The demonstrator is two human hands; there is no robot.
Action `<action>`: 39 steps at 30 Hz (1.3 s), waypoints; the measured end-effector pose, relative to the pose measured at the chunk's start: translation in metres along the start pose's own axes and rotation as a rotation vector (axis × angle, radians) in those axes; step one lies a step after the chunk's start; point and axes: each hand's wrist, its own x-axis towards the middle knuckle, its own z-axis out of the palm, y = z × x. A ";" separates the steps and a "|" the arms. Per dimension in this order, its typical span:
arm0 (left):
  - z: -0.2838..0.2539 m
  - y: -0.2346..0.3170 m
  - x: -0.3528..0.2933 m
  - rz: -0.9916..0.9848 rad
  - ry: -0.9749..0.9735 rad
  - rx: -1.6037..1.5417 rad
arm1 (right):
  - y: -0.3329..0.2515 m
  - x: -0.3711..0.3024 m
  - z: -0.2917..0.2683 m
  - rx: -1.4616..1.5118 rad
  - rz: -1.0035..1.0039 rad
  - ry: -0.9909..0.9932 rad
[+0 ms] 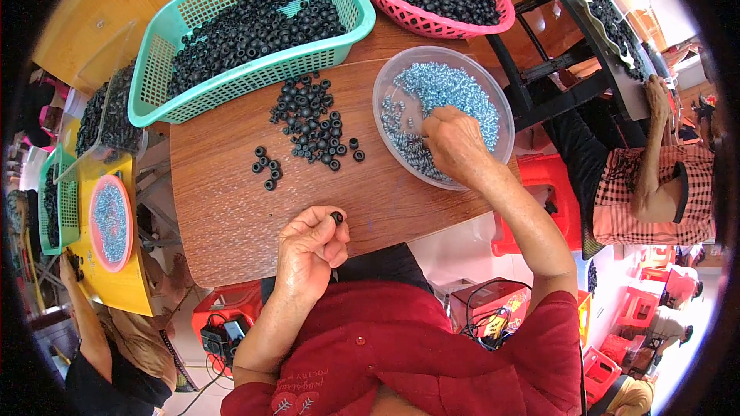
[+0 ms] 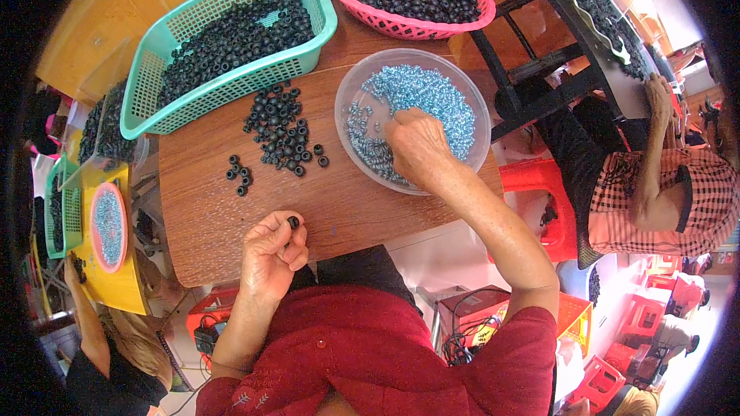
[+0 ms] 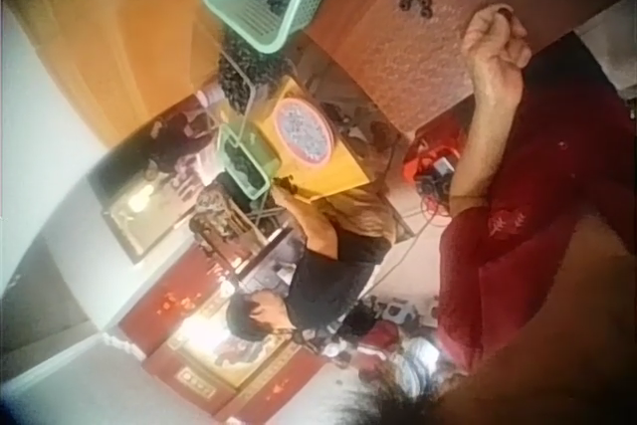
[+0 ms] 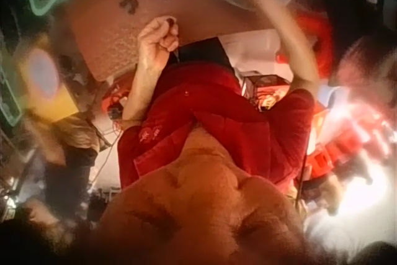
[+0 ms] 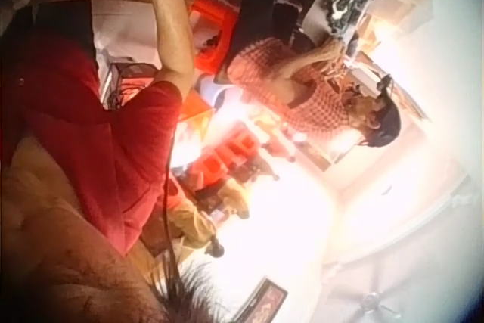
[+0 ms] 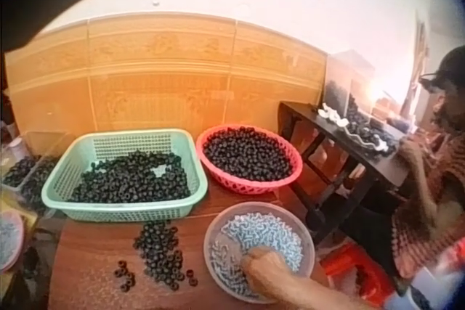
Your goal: The person takes small metal rings from a dish and inserts them into black rubber grommets by hand.
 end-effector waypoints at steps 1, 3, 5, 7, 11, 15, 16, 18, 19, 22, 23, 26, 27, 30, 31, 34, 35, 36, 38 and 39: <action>0.000 0.000 0.000 0.002 -0.003 0.003 | 0.001 -0.002 -0.002 0.023 0.007 0.023; 0.002 0.000 -0.001 0.003 0.003 0.008 | 0.002 -0.003 -0.006 0.046 0.013 0.044; 0.003 0.000 -0.001 0.004 0.010 0.012 | 0.002 -0.004 -0.010 0.106 0.059 0.152; 0.004 0.000 -0.001 0.007 0.002 0.013 | 0.003 -0.004 -0.012 0.154 0.059 0.169; 0.003 -0.001 -0.001 0.005 0.009 0.019 | -0.001 -0.005 -0.017 0.275 0.090 0.185; 0.005 -0.002 -0.002 0.010 0.017 0.044 | -0.005 -0.005 -0.022 0.315 0.118 0.187; 0.006 -0.002 -0.003 0.006 0.028 0.060 | -0.005 -0.006 -0.023 0.331 0.120 0.202; 0.006 -0.002 -0.003 0.003 0.034 0.086 | -0.007 -0.008 -0.024 0.349 0.121 0.216; 0.006 -0.002 -0.003 0.000 0.040 0.111 | -0.007 -0.009 -0.024 0.416 0.160 0.208; 0.013 -0.002 -0.003 0.065 0.061 0.196 | -0.022 -0.011 -0.030 0.646 0.294 0.159; 0.019 0.000 -0.002 0.070 0.070 0.196 | -0.031 -0.012 -0.034 0.804 0.391 0.118; 0.033 -0.001 0.005 0.217 0.134 0.295 | -0.058 -0.011 -0.036 0.954 0.344 0.105; 0.034 -0.005 0.009 0.418 0.127 0.435 | -0.070 -0.008 -0.038 1.047 0.360 0.095; 0.035 -0.006 0.015 0.712 0.145 0.692 | -0.092 -0.005 -0.030 1.203 0.370 0.015; 0.034 -0.005 0.020 0.881 0.144 0.856 | -0.098 -0.005 -0.024 1.293 0.397 0.015; 0.033 -0.006 0.021 1.053 0.187 1.065 | -0.113 -0.002 -0.013 1.434 0.435 -0.008; 0.029 -0.006 0.024 1.128 0.225 1.122 | -0.116 -0.002 -0.011 1.500 0.459 -0.030; 0.025 -0.006 0.026 1.204 0.264 1.179 | -0.118 -0.001 -0.009 1.505 0.456 -0.035; 0.017 -0.004 0.028 1.261 0.288 1.262 | -0.123 0.001 -0.007 1.609 0.535 -0.103; 0.014 -0.004 0.030 1.319 0.304 1.340 | -0.126 0.002 -0.004 1.611 0.533 -0.106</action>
